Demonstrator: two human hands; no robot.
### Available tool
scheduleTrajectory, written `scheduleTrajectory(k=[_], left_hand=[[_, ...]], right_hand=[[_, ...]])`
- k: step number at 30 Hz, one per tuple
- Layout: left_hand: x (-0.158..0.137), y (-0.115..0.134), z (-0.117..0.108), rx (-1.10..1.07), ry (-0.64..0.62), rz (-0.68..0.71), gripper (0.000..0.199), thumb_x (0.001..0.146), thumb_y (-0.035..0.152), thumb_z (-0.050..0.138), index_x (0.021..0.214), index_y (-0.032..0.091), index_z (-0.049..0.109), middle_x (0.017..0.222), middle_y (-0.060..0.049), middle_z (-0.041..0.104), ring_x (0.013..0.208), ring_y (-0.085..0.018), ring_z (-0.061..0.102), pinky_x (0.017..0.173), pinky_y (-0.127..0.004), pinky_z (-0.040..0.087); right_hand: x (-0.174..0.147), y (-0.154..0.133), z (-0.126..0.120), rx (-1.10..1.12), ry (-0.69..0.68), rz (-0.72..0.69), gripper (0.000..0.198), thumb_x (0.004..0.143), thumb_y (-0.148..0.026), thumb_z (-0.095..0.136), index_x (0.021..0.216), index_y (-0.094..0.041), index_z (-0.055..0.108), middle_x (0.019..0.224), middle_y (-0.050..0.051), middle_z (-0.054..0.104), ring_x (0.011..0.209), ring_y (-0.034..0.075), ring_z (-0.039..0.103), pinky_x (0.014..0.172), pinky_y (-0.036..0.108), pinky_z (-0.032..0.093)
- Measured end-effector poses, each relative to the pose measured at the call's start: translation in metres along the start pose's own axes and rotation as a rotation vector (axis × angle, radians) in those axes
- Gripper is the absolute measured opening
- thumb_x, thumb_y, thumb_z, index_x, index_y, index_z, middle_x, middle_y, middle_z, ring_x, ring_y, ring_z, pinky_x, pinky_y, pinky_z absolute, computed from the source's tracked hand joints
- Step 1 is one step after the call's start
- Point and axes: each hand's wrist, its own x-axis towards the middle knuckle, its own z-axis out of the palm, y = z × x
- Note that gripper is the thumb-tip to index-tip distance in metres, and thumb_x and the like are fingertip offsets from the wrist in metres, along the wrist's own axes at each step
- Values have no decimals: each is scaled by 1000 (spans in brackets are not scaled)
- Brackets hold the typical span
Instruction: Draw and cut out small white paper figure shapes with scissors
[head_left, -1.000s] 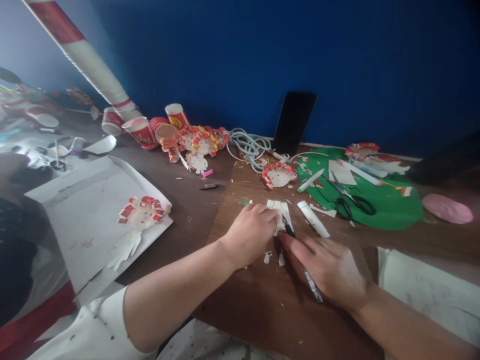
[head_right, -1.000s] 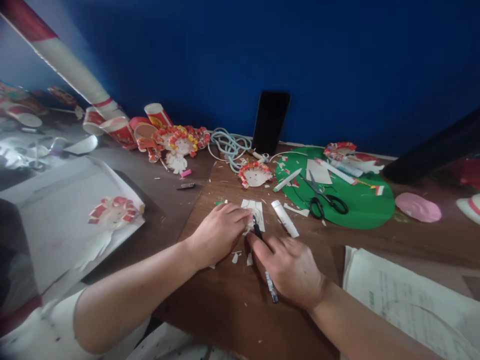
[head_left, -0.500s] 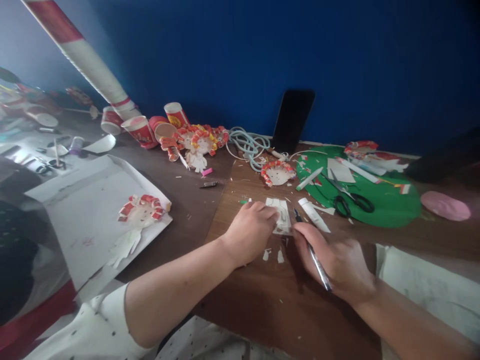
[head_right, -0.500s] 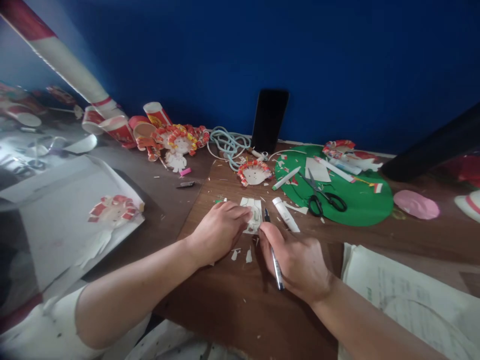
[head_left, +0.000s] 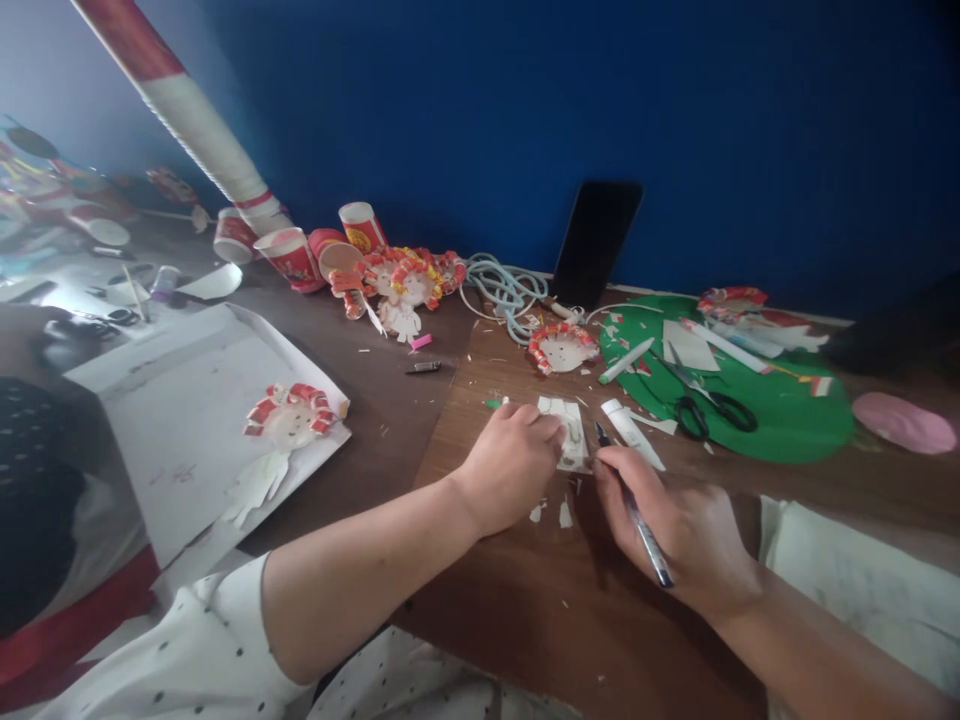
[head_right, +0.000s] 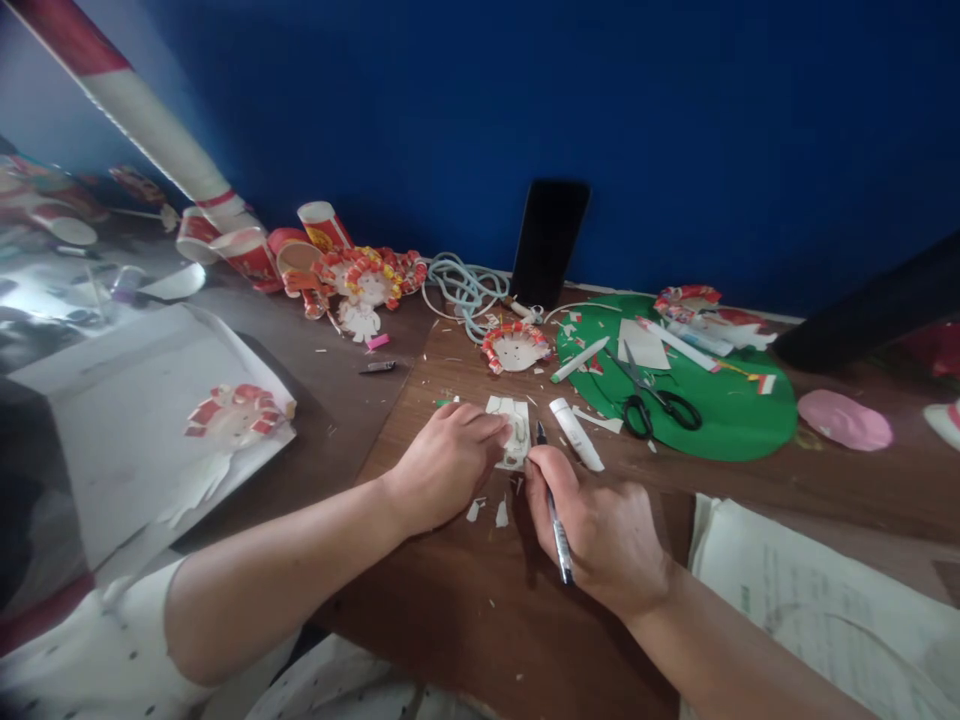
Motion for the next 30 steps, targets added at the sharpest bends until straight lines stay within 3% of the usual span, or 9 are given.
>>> scheduleTrajectory(k=[9,15,17,23,27,30], left_hand=[[1,1,0,5,-10,18,25,96,20,42,101,13,65,112,-10,64,96,-22,55,85,-37,44],[0,1,1,32,0,33,25,95,20,43,102,10,66,105,-12,66,95,-23,55,82,-37,44],[0,0,1,41,3,44,25,95,19,44,104,10,65,103,-12,66,95,-23,56,82,-37,45],[0,-1,2,26,1,48,25,95,20,44,103,11,66,109,-12,65,100,-23,56,86,-37,44],[0,-1,1,19,-13,53,25,95,19,44,100,13,67,117,-11,64,103,-22,55,88,-37,44],[-1,0,0,17,-18,53,26,95,19,43,98,13,68,118,-11,64,102,-22,55,87,-37,45]], right_hand=[[-3,4,1,83,-17,59,11,92,-26,55,95,-19,63,55,-2,64,41,12,56,44,26,31],[4,11,0,358,-17,417,19,93,-35,53,102,-19,62,75,2,72,56,14,65,53,23,46],[6,12,-1,404,-9,475,21,94,-35,53,104,-20,61,78,3,72,59,15,67,56,23,48],[3,10,3,321,-11,286,15,92,-30,55,99,-19,62,80,4,72,61,15,68,54,22,46],[-2,10,6,234,-22,140,13,92,-26,54,98,-18,62,69,2,70,54,14,65,51,23,41],[-4,11,7,199,-37,110,13,92,-25,55,98,-17,62,60,-1,66,48,13,62,48,23,38]])
